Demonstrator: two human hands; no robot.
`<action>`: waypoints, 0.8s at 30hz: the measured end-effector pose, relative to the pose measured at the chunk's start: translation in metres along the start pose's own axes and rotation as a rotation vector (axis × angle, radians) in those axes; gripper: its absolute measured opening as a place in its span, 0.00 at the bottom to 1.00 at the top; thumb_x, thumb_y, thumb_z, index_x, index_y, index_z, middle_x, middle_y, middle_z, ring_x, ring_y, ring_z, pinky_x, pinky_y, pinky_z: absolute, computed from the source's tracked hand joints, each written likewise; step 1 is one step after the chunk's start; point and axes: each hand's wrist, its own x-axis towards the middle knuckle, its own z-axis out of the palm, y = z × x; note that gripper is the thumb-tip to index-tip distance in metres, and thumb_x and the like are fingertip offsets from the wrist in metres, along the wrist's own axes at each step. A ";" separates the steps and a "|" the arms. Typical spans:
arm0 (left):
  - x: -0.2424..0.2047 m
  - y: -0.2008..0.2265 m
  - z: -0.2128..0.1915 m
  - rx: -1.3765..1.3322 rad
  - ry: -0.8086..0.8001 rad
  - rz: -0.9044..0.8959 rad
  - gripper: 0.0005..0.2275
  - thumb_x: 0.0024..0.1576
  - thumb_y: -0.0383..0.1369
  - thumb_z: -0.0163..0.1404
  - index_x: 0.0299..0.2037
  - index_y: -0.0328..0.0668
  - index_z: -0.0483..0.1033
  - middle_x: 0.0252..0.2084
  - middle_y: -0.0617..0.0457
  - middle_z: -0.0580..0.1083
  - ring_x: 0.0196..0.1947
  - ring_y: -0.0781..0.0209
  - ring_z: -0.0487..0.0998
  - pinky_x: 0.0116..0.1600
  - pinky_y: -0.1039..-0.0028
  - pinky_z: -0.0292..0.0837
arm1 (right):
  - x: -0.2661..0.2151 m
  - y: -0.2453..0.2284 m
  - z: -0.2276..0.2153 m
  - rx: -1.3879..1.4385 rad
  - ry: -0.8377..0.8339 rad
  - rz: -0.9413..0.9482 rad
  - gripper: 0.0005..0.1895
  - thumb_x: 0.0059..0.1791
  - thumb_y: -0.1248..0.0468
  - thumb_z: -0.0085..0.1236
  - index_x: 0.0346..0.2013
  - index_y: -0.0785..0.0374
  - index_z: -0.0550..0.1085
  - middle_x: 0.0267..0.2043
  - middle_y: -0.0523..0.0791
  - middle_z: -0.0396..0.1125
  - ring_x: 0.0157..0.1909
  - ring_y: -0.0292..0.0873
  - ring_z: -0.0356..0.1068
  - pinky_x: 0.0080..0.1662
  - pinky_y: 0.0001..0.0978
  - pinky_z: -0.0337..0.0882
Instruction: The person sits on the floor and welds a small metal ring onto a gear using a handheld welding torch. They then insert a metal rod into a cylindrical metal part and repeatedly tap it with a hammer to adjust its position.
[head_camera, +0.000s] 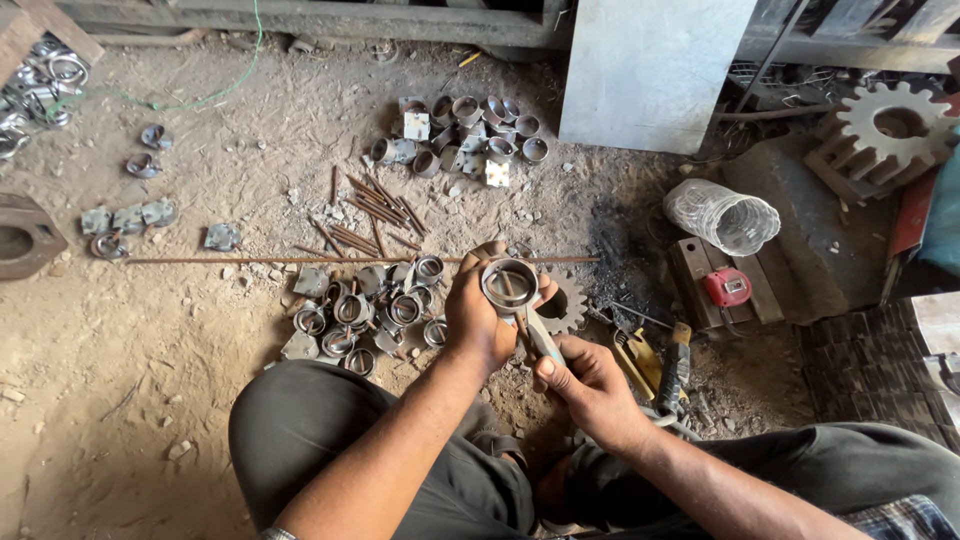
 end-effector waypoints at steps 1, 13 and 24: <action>0.000 -0.002 -0.001 -0.001 -0.004 -0.002 0.10 0.67 0.35 0.33 0.52 0.41 0.63 0.34 0.40 0.76 0.32 0.45 0.80 0.42 0.49 0.80 | -0.001 -0.002 -0.001 -0.004 -0.010 -0.014 0.14 0.53 0.56 0.59 0.35 0.66 0.75 0.27 0.37 0.67 0.27 0.28 0.59 0.29 0.23 0.60; -0.003 -0.012 0.002 0.030 0.033 -0.043 0.11 0.68 0.37 0.34 0.51 0.42 0.65 0.37 0.42 0.75 0.35 0.47 0.80 0.45 0.50 0.80 | -0.006 -0.008 -0.006 -0.019 -0.020 -0.031 0.12 0.52 0.59 0.62 0.34 0.66 0.75 0.25 0.37 0.65 0.25 0.29 0.59 0.28 0.24 0.61; -0.001 -0.009 0.003 -0.030 0.065 -0.108 0.12 0.68 0.40 0.33 0.47 0.43 0.66 0.34 0.43 0.76 0.34 0.48 0.80 0.44 0.54 0.81 | -0.007 -0.011 -0.008 -0.064 0.033 -0.020 0.12 0.51 0.59 0.62 0.39 0.67 0.75 0.26 0.37 0.65 0.27 0.29 0.61 0.30 0.25 0.64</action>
